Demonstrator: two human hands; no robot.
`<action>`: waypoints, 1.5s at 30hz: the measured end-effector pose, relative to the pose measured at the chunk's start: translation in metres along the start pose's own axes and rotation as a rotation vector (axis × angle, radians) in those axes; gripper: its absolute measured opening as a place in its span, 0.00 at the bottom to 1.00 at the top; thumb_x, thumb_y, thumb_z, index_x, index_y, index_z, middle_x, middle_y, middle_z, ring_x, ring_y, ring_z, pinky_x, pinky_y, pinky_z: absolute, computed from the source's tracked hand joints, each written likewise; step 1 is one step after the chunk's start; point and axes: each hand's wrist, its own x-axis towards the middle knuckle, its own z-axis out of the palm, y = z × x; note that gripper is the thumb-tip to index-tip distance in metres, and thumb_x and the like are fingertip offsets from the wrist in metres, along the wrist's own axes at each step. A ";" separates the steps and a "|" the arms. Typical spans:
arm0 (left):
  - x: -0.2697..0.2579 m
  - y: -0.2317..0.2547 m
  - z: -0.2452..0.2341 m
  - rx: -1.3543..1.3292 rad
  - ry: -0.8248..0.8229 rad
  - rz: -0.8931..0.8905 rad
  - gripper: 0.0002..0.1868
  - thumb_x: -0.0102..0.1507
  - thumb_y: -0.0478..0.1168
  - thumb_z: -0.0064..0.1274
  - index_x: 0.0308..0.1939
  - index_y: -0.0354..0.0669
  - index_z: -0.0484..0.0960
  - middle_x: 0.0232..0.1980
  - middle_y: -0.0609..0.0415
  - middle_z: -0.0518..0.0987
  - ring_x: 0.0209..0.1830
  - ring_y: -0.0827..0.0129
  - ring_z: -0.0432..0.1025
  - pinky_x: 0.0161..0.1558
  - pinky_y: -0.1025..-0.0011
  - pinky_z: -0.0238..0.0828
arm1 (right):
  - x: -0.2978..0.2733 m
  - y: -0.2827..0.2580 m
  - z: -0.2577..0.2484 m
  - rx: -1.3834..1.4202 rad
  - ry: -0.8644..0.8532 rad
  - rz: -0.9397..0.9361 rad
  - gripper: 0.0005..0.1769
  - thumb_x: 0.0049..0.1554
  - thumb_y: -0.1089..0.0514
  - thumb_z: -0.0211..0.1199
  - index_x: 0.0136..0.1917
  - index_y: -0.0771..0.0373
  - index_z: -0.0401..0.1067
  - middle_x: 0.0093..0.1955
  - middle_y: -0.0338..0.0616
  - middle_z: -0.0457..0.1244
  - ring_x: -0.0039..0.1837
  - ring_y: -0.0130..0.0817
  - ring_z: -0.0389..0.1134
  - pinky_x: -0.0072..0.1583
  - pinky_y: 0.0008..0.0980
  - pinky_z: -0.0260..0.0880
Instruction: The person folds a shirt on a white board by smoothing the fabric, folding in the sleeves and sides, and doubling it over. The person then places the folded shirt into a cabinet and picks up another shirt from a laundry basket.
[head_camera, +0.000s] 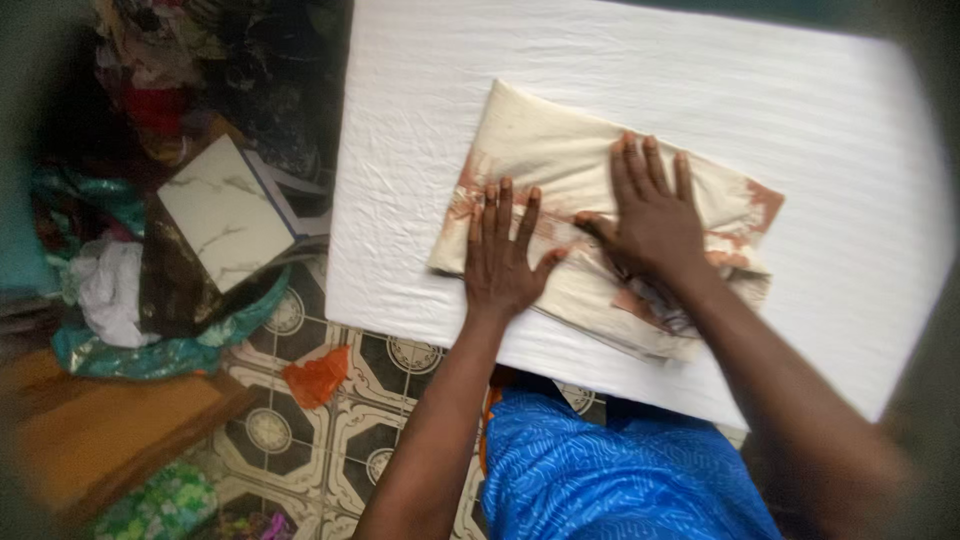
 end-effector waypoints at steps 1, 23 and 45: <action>-0.002 -0.004 0.001 -0.002 0.001 0.007 0.46 0.68 0.72 0.34 0.82 0.59 0.38 0.85 0.43 0.40 0.85 0.48 0.36 0.80 0.47 0.30 | 0.005 0.002 -0.004 0.034 -0.020 0.019 0.52 0.61 0.24 0.38 0.82 0.62 0.38 0.85 0.52 0.33 0.84 0.48 0.29 0.77 0.55 0.22; -0.013 -0.041 -0.022 0.034 -0.051 -0.190 0.46 0.72 0.65 0.31 0.80 0.31 0.46 0.83 0.35 0.50 0.84 0.42 0.44 0.77 0.35 0.31 | 0.201 -0.089 -0.005 0.034 0.102 0.095 0.47 0.65 0.25 0.20 0.85 0.56 0.35 0.88 0.43 0.32 0.87 0.41 0.26 0.79 0.56 0.13; 0.137 -0.053 -0.030 0.004 -0.230 0.309 0.42 0.71 0.61 0.32 0.81 0.39 0.47 0.85 0.48 0.44 0.86 0.58 0.35 0.81 0.53 0.24 | 0.055 -0.023 0.005 0.156 0.145 0.691 0.52 0.64 0.25 0.30 0.84 0.65 0.31 0.88 0.54 0.30 0.87 0.50 0.26 0.79 0.56 0.18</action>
